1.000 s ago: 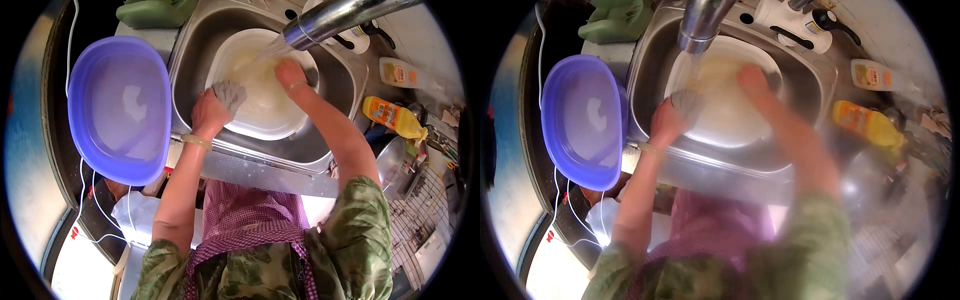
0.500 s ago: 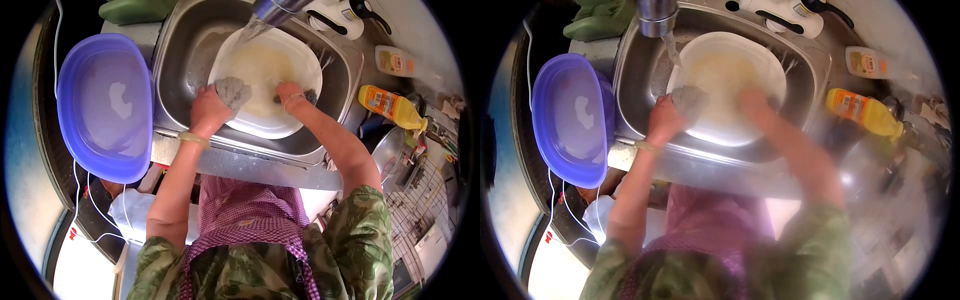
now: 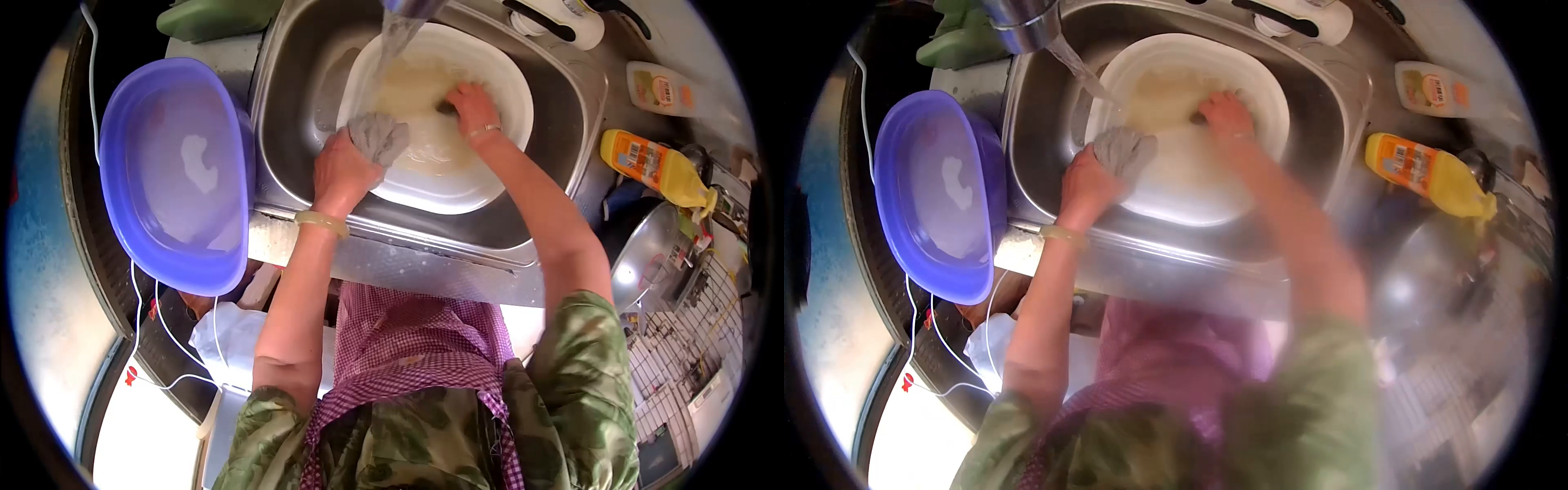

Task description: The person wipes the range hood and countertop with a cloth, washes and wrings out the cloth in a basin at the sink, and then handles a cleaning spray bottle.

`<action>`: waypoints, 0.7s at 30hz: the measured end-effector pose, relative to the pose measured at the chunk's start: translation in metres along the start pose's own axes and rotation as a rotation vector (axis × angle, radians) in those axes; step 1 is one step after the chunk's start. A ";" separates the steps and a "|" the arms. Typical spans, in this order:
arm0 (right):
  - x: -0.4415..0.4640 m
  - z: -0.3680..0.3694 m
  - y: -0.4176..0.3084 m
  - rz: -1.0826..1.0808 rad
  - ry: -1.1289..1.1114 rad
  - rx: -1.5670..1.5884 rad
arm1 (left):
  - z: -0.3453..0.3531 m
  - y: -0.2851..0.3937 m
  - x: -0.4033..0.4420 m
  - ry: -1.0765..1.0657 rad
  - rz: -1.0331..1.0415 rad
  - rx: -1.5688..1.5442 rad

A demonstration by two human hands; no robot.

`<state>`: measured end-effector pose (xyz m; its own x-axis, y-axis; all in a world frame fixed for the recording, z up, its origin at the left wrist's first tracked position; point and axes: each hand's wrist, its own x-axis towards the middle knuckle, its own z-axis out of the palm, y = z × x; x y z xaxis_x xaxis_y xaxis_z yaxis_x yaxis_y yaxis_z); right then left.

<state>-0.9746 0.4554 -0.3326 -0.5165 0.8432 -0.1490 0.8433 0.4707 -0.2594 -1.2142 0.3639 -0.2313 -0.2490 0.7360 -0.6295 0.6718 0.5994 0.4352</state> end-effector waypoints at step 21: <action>-0.054 -0.004 0.031 -0.001 -0.492 -0.499 | -0.004 0.002 0.003 0.014 0.004 -0.038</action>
<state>-0.9203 0.4254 -0.3292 -0.4250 0.6826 -0.5944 0.7495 0.6337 0.1918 -1.2162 0.3685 -0.2300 -0.2558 0.7428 -0.6187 0.6460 0.6074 0.4622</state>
